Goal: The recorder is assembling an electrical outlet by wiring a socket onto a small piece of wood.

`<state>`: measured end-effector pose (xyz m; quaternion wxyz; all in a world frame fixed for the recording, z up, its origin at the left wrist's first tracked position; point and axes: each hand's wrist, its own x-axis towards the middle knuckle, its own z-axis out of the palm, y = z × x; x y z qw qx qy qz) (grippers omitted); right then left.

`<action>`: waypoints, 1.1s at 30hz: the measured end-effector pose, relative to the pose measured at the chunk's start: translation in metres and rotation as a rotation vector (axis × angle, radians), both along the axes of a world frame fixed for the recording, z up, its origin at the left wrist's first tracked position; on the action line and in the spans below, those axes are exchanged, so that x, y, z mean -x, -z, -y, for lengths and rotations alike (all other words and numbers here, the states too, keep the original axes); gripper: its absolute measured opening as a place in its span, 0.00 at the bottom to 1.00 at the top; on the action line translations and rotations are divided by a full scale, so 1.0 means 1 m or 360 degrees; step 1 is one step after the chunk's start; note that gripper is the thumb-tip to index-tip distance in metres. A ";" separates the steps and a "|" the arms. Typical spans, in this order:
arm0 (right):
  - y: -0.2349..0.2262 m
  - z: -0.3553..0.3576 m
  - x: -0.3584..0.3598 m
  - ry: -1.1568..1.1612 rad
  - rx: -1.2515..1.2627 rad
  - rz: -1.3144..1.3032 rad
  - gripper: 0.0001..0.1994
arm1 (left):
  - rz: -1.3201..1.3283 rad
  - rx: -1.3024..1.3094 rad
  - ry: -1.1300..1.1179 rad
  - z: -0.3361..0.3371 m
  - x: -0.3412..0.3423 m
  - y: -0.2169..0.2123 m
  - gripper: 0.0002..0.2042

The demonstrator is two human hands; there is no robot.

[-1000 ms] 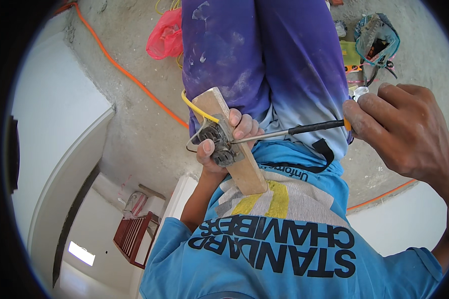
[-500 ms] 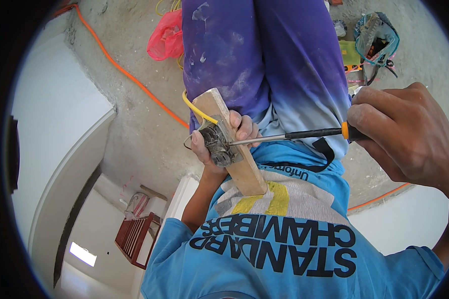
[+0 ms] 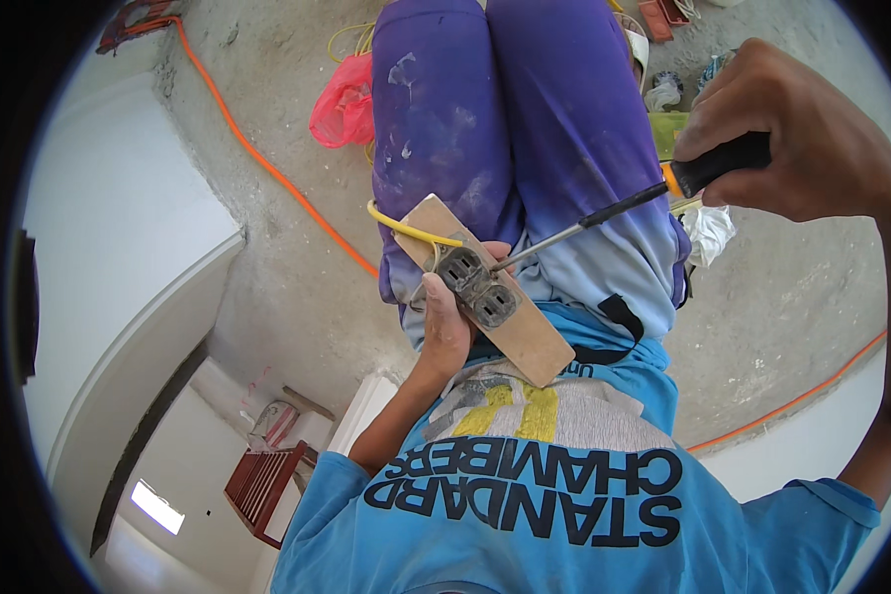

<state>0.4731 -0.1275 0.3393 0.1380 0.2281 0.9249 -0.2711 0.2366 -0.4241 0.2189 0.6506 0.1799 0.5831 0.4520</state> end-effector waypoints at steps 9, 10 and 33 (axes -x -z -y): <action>0.030 -0.004 0.005 -0.0148 0.0405 -0.0342 0.15 | -0.0948 0.0534 0.1187 -0.007 0.084 -0.106 0.18; 0.029 -0.003 0.001 -0.0131 0.0414 -0.0341 0.15 | -0.1092 0.0338 0.1057 -0.008 0.093 -0.120 0.17; 0.049 -0.022 -0.012 -0.0883 0.0054 -0.0785 0.12 | -0.0953 -0.0690 0.1842 -0.116 0.098 -0.051 0.15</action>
